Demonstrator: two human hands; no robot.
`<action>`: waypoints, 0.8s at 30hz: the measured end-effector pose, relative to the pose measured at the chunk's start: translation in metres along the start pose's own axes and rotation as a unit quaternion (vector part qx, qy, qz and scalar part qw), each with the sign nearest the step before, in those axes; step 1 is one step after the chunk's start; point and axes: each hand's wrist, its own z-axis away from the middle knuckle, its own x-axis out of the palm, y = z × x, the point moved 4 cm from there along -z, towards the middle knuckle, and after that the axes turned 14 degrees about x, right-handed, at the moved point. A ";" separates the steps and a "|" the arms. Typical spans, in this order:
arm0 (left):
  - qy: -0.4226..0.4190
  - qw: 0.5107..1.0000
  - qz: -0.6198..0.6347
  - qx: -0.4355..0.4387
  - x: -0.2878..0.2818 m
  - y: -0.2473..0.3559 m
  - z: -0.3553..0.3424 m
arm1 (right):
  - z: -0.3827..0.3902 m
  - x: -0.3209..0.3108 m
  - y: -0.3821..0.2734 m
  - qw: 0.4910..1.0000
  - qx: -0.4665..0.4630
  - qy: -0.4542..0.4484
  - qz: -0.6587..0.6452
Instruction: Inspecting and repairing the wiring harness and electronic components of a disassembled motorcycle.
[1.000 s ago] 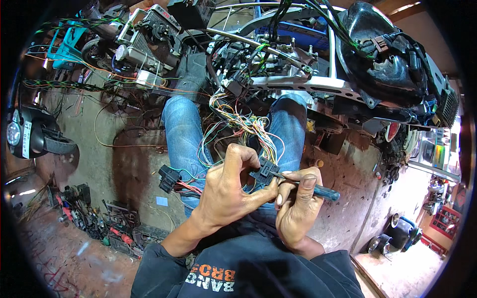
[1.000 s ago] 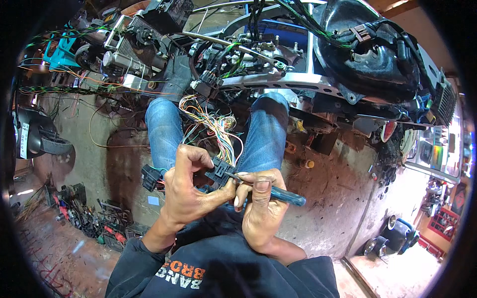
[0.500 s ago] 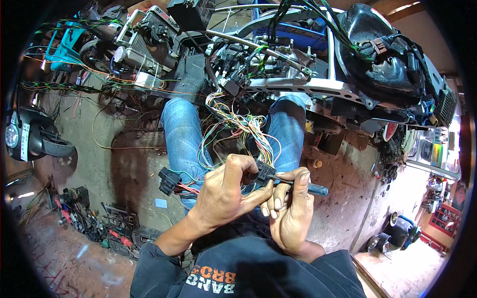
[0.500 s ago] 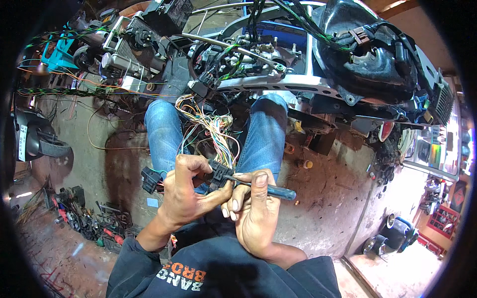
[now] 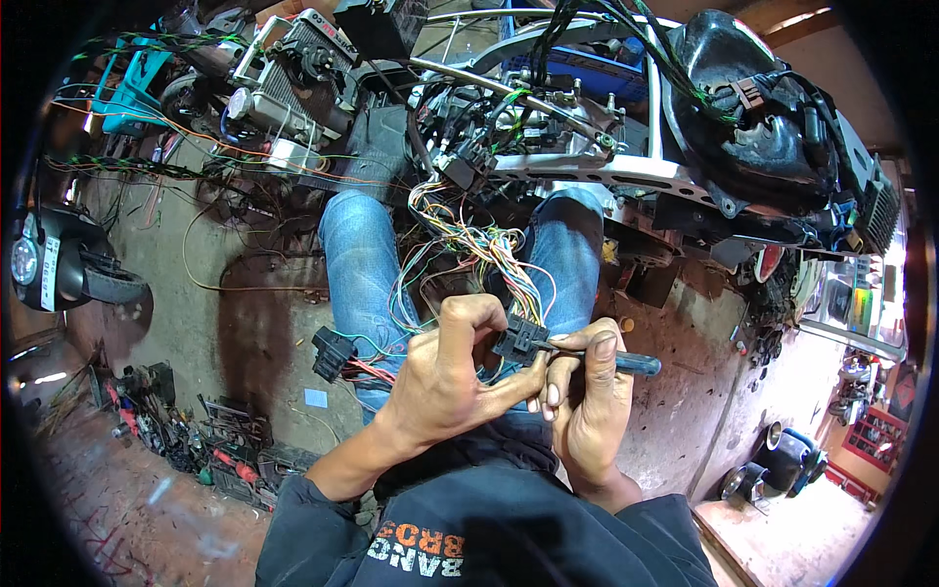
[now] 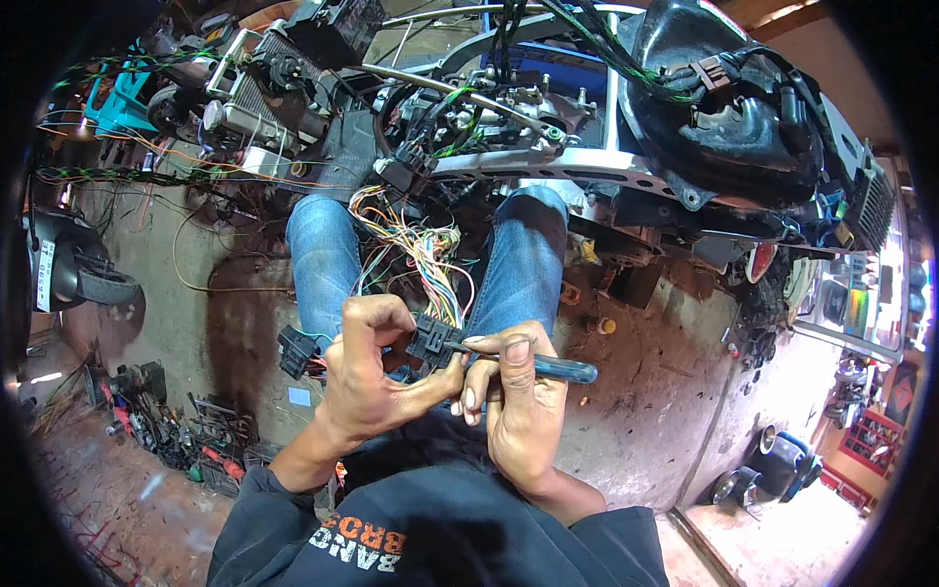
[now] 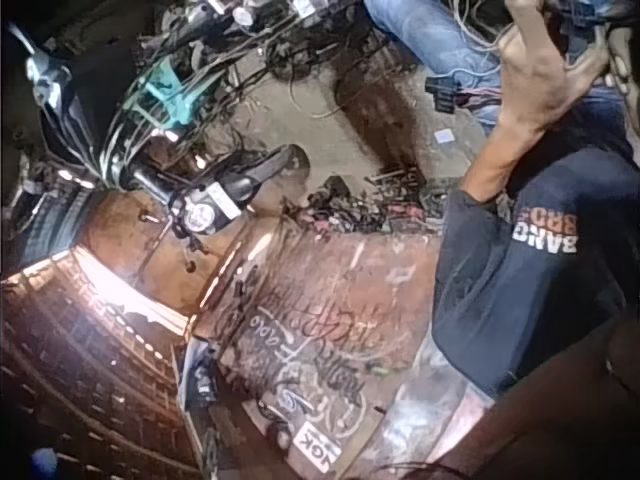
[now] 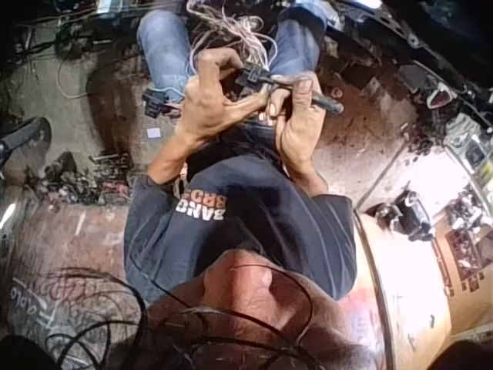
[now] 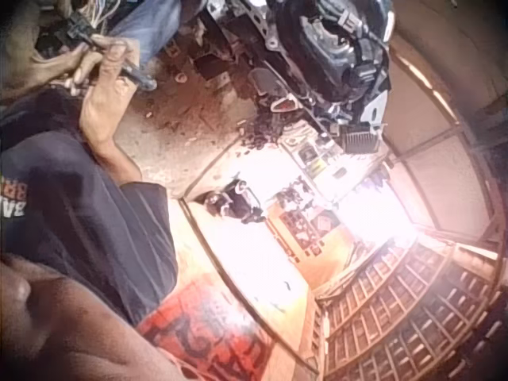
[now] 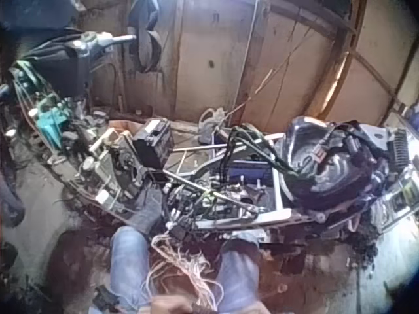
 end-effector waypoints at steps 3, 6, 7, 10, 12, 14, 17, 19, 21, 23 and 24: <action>-0.034 0.993 -0.068 0.088 -0.001 0.008 -0.011 | -0.001 -0.002 -0.001 1.000 -0.005 -0.001 0.002; -0.018 0.992 -0.074 0.102 0.000 0.009 -0.009 | -0.002 -0.001 -0.004 1.000 0.010 0.011 0.003; -0.019 0.992 -0.076 0.103 0.004 0.008 -0.003 | -0.001 0.000 -0.005 1.000 0.012 0.013 0.023; 0.097 0.991 -0.056 0.077 0.011 -0.007 0.016 | -0.003 0.002 -0.008 0.998 -0.003 0.012 0.061; 0.113 0.988 -0.061 0.090 0.014 -0.010 0.019 | -0.004 0.004 -0.009 0.998 -0.027 0.010 0.064; 0.129 0.984 -0.067 0.103 0.014 -0.011 0.020 | -0.006 0.007 -0.011 0.996 -0.043 0.006 0.081; 0.153 0.972 -0.119 0.136 0.012 -0.010 0.022 | -0.005 0.013 -0.014 0.994 -0.063 0.001 0.084; 0.154 0.969 -0.131 0.142 0.012 -0.009 0.021 | -0.006 0.017 -0.015 0.991 -0.080 0.001 0.109; 0.188 0.974 -0.077 0.100 0.013 -0.015 0.027 | -0.006 0.018 -0.015 0.990 -0.084 -0.001 0.115; 0.198 0.973 -0.066 0.094 0.015 -0.015 0.027 | -0.008 0.019 -0.014 0.990 -0.086 -0.006 0.109; 0.219 0.972 -0.022 0.083 0.017 -0.018 0.029 | -0.008 0.019 -0.013 0.990 -0.086 -0.007 0.109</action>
